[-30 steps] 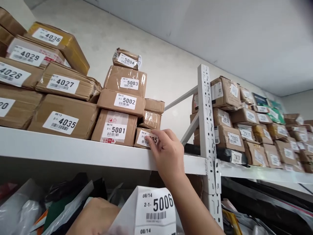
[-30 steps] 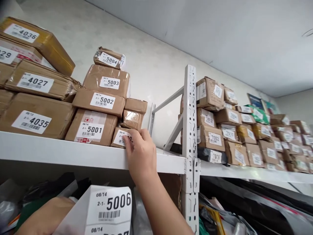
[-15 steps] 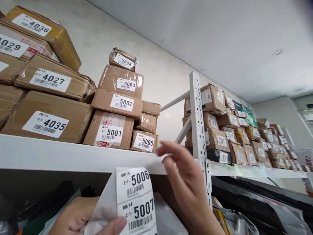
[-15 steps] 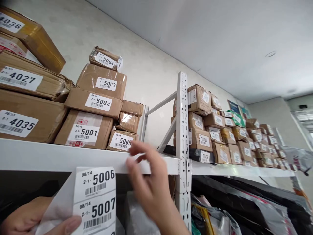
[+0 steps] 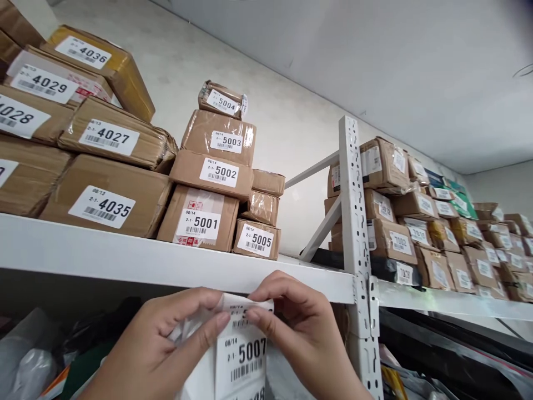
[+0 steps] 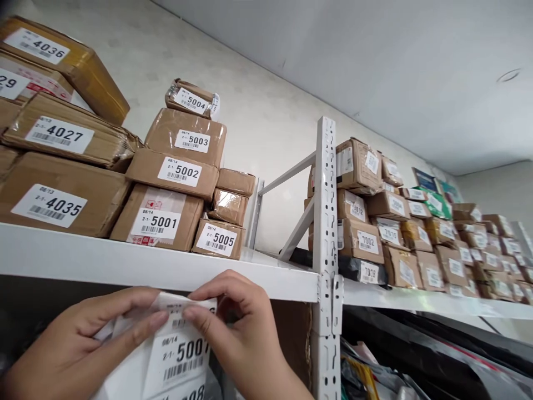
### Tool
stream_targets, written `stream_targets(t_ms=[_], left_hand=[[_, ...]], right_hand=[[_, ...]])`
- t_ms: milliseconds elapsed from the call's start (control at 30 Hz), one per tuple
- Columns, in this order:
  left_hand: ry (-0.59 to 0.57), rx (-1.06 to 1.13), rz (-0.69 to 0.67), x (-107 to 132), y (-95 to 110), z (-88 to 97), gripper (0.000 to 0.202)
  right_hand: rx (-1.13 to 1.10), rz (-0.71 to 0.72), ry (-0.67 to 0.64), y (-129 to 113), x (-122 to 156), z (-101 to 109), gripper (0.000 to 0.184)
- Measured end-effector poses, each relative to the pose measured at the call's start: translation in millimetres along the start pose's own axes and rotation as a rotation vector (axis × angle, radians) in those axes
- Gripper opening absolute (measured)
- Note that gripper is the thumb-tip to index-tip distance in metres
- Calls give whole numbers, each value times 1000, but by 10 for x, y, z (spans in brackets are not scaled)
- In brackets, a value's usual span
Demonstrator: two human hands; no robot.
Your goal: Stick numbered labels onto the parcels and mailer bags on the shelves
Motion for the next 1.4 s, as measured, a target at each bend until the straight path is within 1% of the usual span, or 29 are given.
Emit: stream_targets(t_ms=[33,67,167,233,267,300,367,433,500,567,633,700,767,833,867,933,1000,1033,1100,1200,1267,1300,1333,1400], left_hand=[[18,-10,-10,-11,19,-9,28],[23,-26,-24,-25,44,-29,31],[-23,-110,-99,-77,175,-122,32],[-8,-155,-127,-104,264,-127,41],[10,-161,-119,-118,292,-114,44],[14,-153,-102,-137,307,-109,45],[-16,-114,-55,-180,308,-127,43],[-50,-107,-24,-210,297,-161,39],[-59,-148,-13,-215,284,-190,35],[-58,-198,-17,-197,274,-216,33],[-55,-234,-32,-165,274,-230,33],[-49,-258,-55,-131,286,-224,32],[-42,-273,-73,-104,292,-201,30],[-32,-276,-83,-86,284,-164,29],[-25,-273,-86,-80,277,-145,29],[-13,-269,-92,-72,268,-114,28],[-15,-274,-90,-71,264,-106,27],[-20,-279,-88,-73,265,-111,27],[-27,-280,-87,-78,274,-127,27],[-29,-254,-84,-92,283,-140,27],[-41,-218,-55,-111,269,-128,30],[-49,-186,-30,-122,253,-113,31],[-57,-140,-1,-133,231,-94,32],[-77,-4,61,-148,170,-57,34]], right_hand=[[-10,-11,9,13,-14,17,4],[-29,-16,27,22,-27,39,6],[-164,-36,46,57,-59,63,14],[-225,-42,48,48,-71,75,14],[-214,-28,57,16,-80,100,12],[-174,1,71,-36,-97,141,10],[-56,66,106,-158,-176,263,8],[28,112,177,-242,-323,447,8],[68,126,257,-259,-526,646,7],[126,83,262,-205,-763,752,5],[261,12,212,-135,-960,754,3],[471,1,199,-140,-1048,712,2],[692,49,210,-216,-1042,638,3],[854,61,211,-268,-998,567,2],[908,41,216,-277,-976,552,7],[957,-25,248,-273,-943,563,28],[922,-99,278,-231,-949,596,54],[883,-137,279,-192,-972,609,64],[799,-204,254,-94,-1049,621,75],[716,-246,196,13,-1159,646,77],[668,-245,157,34,-1147,678,78],[637,-239,152,23,-1095,700,78],[604,-216,175,-15,-1006,728,77],[503,-113,216,-138,-758,727,68]])
Point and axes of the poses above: each hand's wrist, its own x-axis away from the middle knuckle, its own z-axis out of the back of the hand, y = z × x, the point moved 8 cm from there along -x, towards the middle knuckle, and after that the axes turned 14 degrees about -y, right-handed, at the moved point
